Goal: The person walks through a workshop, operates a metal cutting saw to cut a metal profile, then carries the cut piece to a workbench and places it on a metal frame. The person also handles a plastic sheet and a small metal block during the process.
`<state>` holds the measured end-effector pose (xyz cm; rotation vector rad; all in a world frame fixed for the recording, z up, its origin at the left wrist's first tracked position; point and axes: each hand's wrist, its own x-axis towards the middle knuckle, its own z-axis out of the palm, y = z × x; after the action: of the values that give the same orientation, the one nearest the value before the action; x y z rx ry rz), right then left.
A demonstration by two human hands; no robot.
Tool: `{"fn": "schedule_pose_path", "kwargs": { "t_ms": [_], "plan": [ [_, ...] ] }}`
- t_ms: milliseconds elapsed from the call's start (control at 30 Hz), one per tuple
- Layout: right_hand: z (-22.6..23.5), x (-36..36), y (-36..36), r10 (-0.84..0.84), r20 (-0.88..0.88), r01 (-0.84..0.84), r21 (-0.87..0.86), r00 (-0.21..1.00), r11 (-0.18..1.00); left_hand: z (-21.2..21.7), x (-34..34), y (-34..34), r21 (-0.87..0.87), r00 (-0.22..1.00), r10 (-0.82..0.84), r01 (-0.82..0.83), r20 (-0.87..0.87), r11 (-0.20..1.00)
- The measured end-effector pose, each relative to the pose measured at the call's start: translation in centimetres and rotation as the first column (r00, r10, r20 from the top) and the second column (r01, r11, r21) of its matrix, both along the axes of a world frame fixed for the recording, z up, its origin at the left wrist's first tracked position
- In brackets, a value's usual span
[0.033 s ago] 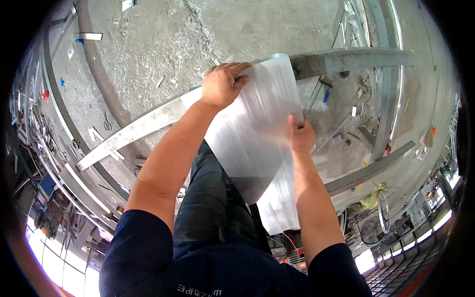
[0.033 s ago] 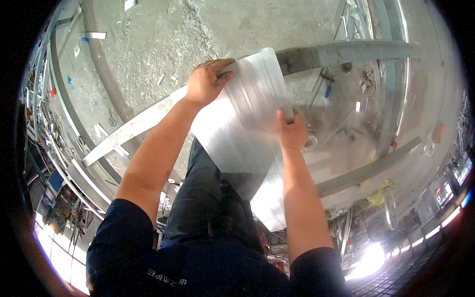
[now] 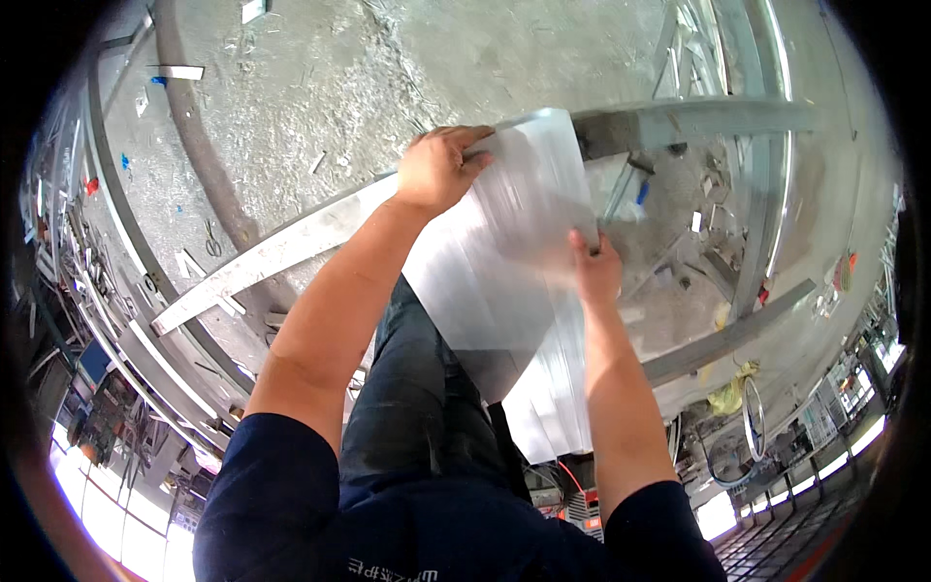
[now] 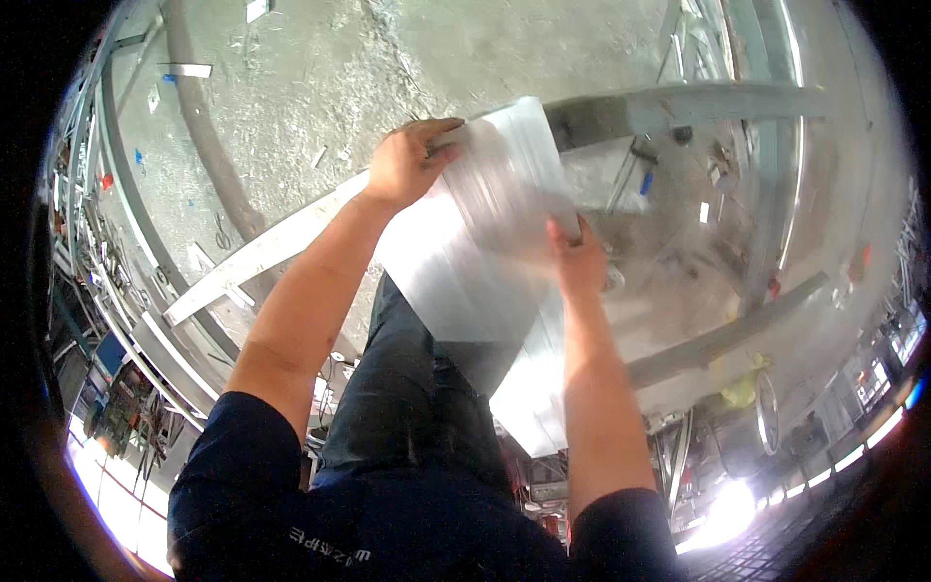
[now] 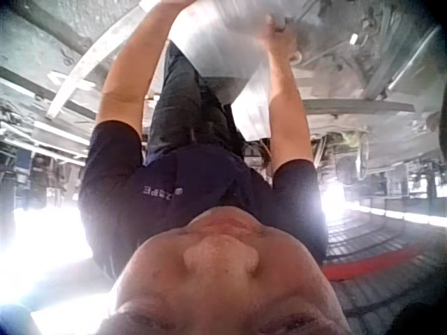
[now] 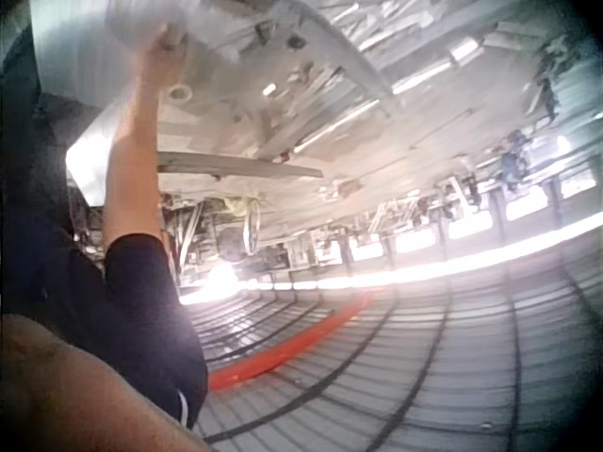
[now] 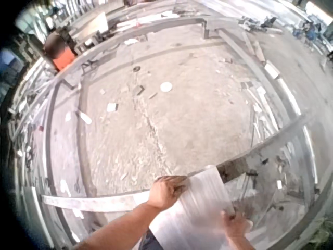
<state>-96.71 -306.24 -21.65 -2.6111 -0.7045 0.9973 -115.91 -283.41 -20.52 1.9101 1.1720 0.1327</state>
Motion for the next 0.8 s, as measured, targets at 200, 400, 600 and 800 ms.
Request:
{"fn": "schedule_pose_path", "kwargs": {
  "t_ms": [200, 400, 600, 800],
  "plan": [
    [-0.4, 2.3, -0.2, 0.089, -0.103, -0.077, 0.116, 0.991, 0.99, 1.3, -1.1, 2.6, -0.304, 0.987, -0.016, -0.035, -0.162, 0.952],
    [-0.4, 1.6, 0.0, 0.092, 0.069, -0.097, 0.087, 0.993, 0.991, -1.5, -2.3, 2.0, -0.421, 0.991, 0.131, -0.122, -0.009, 0.899],
    [-0.9, 1.7, -0.3, 0.116, 0.094, -0.12, 0.042, 0.989, 0.992, -1.0, -2.0, 2.1, -0.419, 0.992, 0.124, -0.098, 0.035, 0.903],
    [-1.4, 1.7, -0.7, 0.149, 0.149, -0.157, 0.046, 0.978, 0.987, -0.9, -2.1, 2.2, -0.416, 0.993, 0.113, -0.093, 0.025, 0.905]
  ]
}}
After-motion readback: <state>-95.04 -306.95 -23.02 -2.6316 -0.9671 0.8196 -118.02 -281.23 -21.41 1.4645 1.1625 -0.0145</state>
